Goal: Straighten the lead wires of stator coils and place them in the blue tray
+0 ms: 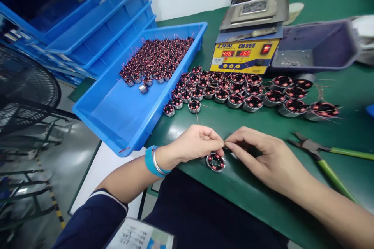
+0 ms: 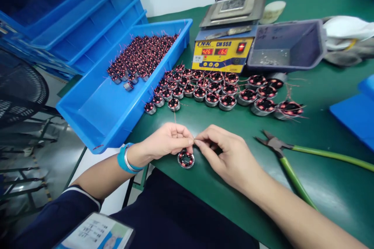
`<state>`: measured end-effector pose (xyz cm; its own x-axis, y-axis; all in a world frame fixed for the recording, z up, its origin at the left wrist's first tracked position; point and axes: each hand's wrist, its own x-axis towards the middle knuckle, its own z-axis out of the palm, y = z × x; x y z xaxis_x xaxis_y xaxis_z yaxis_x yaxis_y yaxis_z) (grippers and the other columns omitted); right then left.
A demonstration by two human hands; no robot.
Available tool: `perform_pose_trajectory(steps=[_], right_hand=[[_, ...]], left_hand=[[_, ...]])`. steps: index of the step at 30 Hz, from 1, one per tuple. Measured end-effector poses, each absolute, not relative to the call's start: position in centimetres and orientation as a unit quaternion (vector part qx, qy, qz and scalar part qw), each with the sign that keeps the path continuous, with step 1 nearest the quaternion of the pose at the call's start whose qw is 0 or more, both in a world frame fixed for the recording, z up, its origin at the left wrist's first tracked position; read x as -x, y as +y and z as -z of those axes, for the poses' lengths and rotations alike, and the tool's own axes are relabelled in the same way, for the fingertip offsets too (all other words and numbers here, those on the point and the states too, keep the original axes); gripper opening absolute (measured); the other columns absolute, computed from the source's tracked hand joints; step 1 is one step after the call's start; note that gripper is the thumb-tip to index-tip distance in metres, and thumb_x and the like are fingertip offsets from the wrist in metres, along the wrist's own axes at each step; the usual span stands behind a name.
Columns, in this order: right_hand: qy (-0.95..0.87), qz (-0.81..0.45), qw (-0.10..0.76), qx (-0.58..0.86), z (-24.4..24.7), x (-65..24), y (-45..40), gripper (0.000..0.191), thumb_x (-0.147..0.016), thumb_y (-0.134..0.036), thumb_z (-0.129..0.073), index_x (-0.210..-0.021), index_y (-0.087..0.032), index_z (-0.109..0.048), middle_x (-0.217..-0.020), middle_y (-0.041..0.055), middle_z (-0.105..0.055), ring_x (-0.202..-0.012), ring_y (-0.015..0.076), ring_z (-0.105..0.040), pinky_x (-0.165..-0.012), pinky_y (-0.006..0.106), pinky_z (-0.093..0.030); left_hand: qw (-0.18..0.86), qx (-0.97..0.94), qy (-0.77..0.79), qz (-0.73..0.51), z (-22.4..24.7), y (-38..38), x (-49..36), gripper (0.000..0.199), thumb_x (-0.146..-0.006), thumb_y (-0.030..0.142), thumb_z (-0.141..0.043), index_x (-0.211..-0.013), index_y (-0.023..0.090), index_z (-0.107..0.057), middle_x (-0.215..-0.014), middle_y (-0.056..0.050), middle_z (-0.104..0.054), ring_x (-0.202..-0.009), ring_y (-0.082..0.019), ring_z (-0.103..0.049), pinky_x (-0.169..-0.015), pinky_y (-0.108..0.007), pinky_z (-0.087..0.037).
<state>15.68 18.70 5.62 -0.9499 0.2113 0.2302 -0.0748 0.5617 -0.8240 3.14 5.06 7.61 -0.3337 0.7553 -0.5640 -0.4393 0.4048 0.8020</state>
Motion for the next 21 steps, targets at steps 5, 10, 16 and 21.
perform_pose_trajectory(steps=[5, 10, 16, 21], right_hand=[[-0.852, -0.479, 0.178, 0.112, -5.3, -15.8, 18.3, 0.027, -0.095, -0.040, -0.057, -0.079, -0.022, -0.068, -0.070, 0.0039, -0.067, -0.057, 0.0146, -0.061, -0.053, 0.026, -0.049], [-0.875, -0.411, 0.242, 0.080, -5.0, -16.1, 17.7, 0.020, -0.096, -0.029, -0.055, -0.088, -0.024, -0.073, -0.084, 0.0069, -0.074, -0.070, 0.0186, -0.069, -0.069, 0.031, -0.058], [-0.884, -0.388, 0.260, 0.041, -4.7, -16.2, 17.1, 0.024, -0.097, -0.022, -0.052, -0.090, -0.025, -0.075, -0.086, 0.0070, -0.075, -0.072, 0.0184, -0.071, -0.070, 0.030, -0.060], [-0.883, -0.396, 0.245, 0.058, -4.9, -16.3, 17.2, 0.020, -0.096, -0.026, -0.053, -0.090, -0.024, -0.072, -0.082, 0.0064, -0.074, -0.068, 0.0185, -0.070, -0.066, 0.031, -0.059]], left_hand=[[0.529, -0.122, 0.626, -0.561, -7.1, 4.9, -3.6, 0.017, -0.075, 0.004, -0.064, -0.061, 0.013, -0.059, -0.052, 0.002, -0.064, -0.037, -0.001, -0.037, -0.042, -0.015, -0.027], [0.530, -0.116, 0.624, -0.562, -7.2, 4.9, -3.6, 0.017, -0.076, 0.005, -0.064, -0.061, 0.013, -0.059, -0.053, 0.001, -0.065, -0.037, -0.001, -0.038, -0.041, -0.015, -0.027], [0.534, -0.109, 0.620, -0.564, -7.6, 5.0, -3.6, 0.017, -0.076, 0.007, -0.065, -0.061, 0.013, -0.058, -0.053, 0.001, -0.065, -0.036, -0.001, -0.037, -0.042, -0.015, -0.029], [0.532, -0.121, 0.624, -0.559, -7.4, 4.9, -3.6, 0.017, -0.076, 0.009, -0.066, -0.062, 0.013, -0.058, -0.053, 0.001, -0.064, -0.037, -0.002, -0.038, -0.043, -0.015, -0.029]])
